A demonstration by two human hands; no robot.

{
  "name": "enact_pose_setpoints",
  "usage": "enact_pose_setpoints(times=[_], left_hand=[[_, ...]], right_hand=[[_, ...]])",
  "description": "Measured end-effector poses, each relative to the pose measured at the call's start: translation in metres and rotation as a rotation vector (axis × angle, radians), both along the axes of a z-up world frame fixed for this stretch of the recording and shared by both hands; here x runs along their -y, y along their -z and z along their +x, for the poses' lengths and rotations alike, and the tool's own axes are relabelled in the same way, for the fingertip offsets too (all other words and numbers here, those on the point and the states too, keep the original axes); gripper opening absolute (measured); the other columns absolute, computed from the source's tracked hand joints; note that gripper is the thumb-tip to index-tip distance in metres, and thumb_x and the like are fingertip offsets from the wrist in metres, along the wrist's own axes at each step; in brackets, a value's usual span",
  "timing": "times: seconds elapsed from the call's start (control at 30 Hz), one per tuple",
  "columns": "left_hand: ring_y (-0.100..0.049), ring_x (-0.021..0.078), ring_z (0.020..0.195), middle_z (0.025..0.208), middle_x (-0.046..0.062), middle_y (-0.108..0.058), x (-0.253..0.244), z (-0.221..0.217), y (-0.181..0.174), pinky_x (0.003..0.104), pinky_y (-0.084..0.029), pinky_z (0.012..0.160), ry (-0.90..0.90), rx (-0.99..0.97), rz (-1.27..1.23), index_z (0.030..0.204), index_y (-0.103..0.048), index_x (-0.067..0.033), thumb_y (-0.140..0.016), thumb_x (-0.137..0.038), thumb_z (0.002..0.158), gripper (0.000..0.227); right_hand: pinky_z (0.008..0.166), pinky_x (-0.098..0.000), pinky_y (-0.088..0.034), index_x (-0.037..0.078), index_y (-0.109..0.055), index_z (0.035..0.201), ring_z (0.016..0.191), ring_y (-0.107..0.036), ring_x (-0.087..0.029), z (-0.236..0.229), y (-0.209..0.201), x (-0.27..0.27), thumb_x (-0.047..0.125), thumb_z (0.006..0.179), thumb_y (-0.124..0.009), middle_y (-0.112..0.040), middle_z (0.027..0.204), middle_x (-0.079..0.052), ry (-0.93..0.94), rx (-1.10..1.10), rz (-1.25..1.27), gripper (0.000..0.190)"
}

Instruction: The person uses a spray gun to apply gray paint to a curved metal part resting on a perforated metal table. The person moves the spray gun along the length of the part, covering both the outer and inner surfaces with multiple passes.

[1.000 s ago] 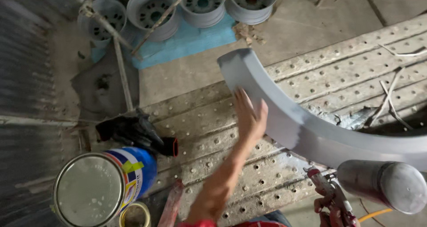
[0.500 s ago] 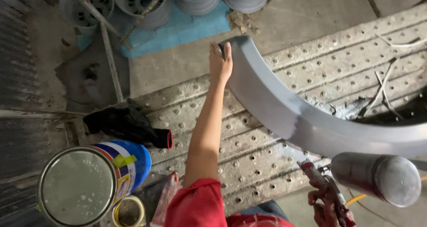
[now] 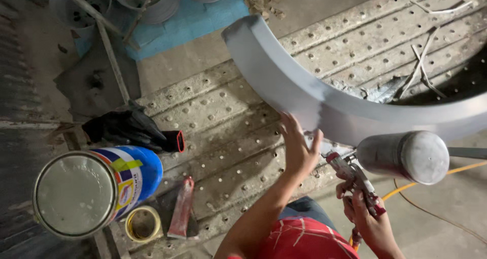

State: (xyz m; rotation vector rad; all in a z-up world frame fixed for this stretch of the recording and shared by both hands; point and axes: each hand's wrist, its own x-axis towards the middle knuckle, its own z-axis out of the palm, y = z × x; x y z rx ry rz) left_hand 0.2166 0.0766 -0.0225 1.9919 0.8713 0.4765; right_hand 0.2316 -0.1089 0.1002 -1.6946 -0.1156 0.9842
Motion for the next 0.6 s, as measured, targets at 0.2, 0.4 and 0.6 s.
enact_pose_setpoints(times=[0.2,0.4,0.6], left_hand=[[-0.062,0.0306,0.135,0.149,0.027,-0.057,0.051,-0.067,-0.050,0.040,-0.051,0.116,0.443,0.113,-0.523,0.154,-0.041,0.0037,-0.053,-0.051,0.102,0.076],[-0.063,0.0299,0.131,0.140,0.021,-0.065,0.065,-0.179,-0.118,0.041,-0.047,0.111,0.708,-0.345,-0.953,0.143,-0.057,0.0008,-0.060,-0.040,0.096,0.062],[-0.064,0.0308,0.128,0.137,0.019,-0.067,0.053,-0.126,-0.139,0.042,-0.048,0.110,0.777,-0.057,-0.539,0.144,-0.055,0.0011,-0.064,-0.051,0.099,0.070]], right_hand=[[0.044,-0.0239,-0.027,0.005,-0.056,0.116,0.053,-0.036,-0.004,0.017,0.010,0.037,0.024,0.105,-0.044,-0.063,0.090,-0.004,0.071,-0.015,0.064,0.025],[0.045,-0.0247,-0.024,0.004,-0.064,0.119,0.052,-0.032,-0.005,0.040,0.005,0.096,0.032,0.112,-0.044,-0.043,0.067,0.000,0.013,-0.026,0.051,0.035],[0.045,-0.0231,-0.027,0.008,-0.064,0.125,0.051,-0.034,-0.003,0.060,-0.003,0.140,0.031,0.104,-0.045,-0.054,0.074,0.007,-0.006,-0.078,0.087,0.037]])
